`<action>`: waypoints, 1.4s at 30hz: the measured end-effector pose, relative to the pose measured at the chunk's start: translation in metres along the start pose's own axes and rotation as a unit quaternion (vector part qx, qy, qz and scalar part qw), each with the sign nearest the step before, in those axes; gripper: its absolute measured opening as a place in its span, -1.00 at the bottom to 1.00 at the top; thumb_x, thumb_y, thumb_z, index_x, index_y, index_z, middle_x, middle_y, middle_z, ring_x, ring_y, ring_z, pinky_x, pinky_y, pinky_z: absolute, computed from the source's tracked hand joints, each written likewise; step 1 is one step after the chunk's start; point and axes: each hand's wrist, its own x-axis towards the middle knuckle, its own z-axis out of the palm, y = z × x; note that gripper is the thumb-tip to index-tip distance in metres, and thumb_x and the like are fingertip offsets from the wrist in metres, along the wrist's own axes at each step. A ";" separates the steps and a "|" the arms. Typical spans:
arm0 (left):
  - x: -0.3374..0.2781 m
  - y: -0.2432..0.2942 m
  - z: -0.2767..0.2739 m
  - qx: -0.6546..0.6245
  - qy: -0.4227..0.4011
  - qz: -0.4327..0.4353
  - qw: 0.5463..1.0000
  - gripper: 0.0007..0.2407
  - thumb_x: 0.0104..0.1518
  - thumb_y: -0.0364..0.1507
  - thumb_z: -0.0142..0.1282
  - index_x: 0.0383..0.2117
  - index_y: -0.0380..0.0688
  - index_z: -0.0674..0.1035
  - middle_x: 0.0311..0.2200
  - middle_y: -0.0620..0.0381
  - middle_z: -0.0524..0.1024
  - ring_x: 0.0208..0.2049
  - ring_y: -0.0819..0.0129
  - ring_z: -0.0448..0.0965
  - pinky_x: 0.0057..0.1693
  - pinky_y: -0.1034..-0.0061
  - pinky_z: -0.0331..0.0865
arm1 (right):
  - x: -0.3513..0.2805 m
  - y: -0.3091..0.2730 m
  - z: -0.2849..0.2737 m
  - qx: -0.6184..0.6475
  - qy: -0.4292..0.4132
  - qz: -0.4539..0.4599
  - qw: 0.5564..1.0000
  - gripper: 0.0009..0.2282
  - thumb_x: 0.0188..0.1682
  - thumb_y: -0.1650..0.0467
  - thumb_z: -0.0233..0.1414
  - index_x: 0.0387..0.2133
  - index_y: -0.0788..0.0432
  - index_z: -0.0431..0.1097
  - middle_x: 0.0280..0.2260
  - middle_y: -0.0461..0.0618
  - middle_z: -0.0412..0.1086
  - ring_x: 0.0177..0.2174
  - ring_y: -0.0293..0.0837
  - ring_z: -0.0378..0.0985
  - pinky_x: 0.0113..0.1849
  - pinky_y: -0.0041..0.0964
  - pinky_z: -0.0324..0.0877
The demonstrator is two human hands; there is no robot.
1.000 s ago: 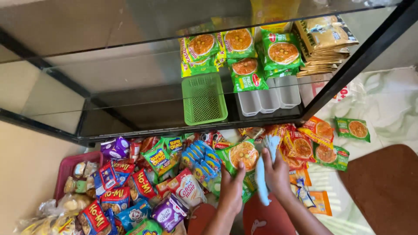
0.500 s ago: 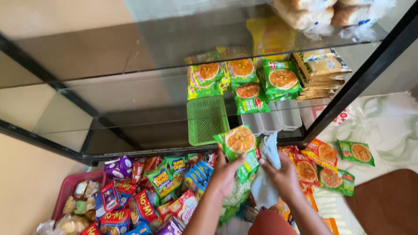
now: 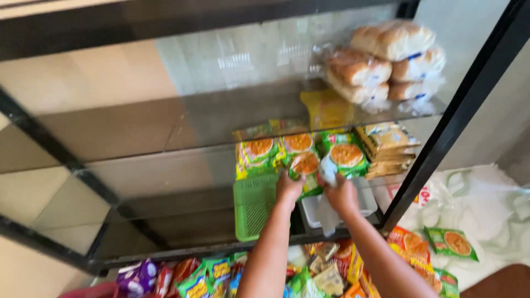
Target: Cleaning and organizing instant noodle packets on a grocery store shelf.
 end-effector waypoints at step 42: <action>-0.087 0.045 -0.009 0.293 0.014 0.225 0.929 -0.11 -0.22 -0.41 0.53 0.35 0.29 0.22 0.33 -0.50 -0.06 0.27 -0.45 0.17 0.19 -0.03 0.29 | -0.026 -0.024 -0.099 -0.342 0.010 -0.247 0.906 -0.23 -0.27 0.58 0.05 0.32 -0.19 0.13 0.37 -0.06 0.02 0.32 0.00 0.05 0.18 0.39 -0.08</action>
